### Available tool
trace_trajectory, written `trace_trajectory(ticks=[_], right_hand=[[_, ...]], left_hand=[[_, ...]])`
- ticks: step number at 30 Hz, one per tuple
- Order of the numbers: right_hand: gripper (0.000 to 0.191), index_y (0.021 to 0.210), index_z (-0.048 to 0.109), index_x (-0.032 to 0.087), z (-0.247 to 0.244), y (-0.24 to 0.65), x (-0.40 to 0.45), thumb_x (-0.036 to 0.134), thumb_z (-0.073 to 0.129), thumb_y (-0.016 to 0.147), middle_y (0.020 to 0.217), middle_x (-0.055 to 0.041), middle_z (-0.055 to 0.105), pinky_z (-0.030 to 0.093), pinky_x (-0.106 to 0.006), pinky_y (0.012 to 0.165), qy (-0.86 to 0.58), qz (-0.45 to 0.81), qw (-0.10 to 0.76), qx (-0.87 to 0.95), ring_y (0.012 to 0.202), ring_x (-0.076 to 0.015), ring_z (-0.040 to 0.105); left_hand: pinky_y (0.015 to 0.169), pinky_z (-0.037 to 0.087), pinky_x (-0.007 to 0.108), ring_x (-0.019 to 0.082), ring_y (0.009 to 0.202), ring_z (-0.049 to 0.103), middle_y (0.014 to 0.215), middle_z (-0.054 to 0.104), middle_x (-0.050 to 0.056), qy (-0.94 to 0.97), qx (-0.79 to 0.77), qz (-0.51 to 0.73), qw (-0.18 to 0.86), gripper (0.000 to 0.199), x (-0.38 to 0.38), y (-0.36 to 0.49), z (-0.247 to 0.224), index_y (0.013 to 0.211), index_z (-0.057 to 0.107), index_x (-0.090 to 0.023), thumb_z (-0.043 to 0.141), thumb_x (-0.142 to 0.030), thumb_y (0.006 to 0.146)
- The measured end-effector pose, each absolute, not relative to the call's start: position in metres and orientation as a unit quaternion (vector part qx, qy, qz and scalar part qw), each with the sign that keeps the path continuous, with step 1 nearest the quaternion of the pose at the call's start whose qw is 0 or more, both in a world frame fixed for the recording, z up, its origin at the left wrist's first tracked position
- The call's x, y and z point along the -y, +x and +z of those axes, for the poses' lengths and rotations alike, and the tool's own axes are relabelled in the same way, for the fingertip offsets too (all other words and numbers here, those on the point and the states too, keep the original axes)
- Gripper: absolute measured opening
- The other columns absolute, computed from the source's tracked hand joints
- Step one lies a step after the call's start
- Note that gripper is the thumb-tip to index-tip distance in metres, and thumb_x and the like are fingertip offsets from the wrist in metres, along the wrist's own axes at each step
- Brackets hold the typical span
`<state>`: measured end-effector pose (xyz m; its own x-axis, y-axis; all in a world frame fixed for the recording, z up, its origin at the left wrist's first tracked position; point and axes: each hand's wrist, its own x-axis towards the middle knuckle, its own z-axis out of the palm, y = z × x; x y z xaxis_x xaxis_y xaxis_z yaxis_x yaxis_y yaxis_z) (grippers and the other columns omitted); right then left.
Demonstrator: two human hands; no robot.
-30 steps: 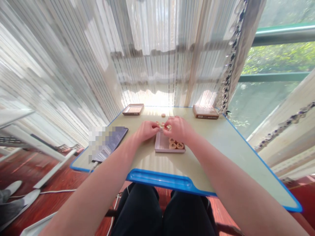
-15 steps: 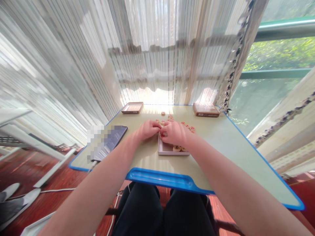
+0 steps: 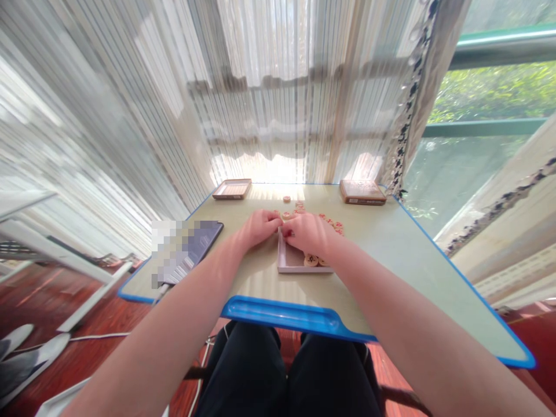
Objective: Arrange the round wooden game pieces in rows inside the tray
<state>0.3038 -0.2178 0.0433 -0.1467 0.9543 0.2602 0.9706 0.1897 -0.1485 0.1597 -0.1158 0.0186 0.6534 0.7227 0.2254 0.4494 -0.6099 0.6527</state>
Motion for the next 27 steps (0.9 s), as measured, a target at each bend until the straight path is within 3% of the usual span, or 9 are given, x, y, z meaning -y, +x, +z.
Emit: trace_trajectory(ticks=[4, 13, 27], right_hand=[[0.019, 0.079, 0.073, 0.027, 0.0421, 0.3059, 0.2161, 0.024, 0.054, 0.082, 0.091, -0.0021, 0.072, 0.043, -0.028, 0.065, -0.619, -0.020, 0.130, 0.774, 0.086, -0.0216, 0.062], [0.021, 0.081, 0.077, 0.028, 0.0420, 0.3086, 0.2120, 0.020, 0.057, 0.080, 0.099, -0.0020, 0.072, 0.047, -0.029, 0.074, -0.610, -0.001, 0.140, 0.780, 0.090, -0.0230, 0.063], [0.020, 0.084, 0.076, 0.029, 0.0430, 0.3075, 0.2118, 0.029, 0.056, 0.082, 0.098, -0.0017, 0.072, 0.045, -0.027, 0.067, -0.636, -0.018, 0.142, 0.759, 0.084, -0.0202, 0.063]], left_hand=[[0.060, 0.038, 0.026, 0.014, 0.063, 0.051, 0.058, 0.056, 0.000, 0.846, -0.362, 0.262, 0.290, 0.025, 0.1153, 0.1604, 0.0189, 0.063, 0.062, -0.015, 0.044, -0.030, 0.074], [0.059, 0.035, 0.025, 0.013, 0.061, 0.046, 0.055, 0.049, -0.002, 0.861, -0.354, 0.246, 0.272, 0.025, 0.1177, 0.1597, 0.0213, 0.056, 0.053, -0.016, 0.044, -0.031, 0.075], [0.061, 0.039, 0.025, 0.014, 0.064, 0.053, 0.063, 0.062, 0.002, 0.865, -0.356, 0.245, 0.256, 0.025, 0.1158, 0.1601, 0.0206, 0.066, 0.065, -0.015, 0.046, -0.028, 0.076]])
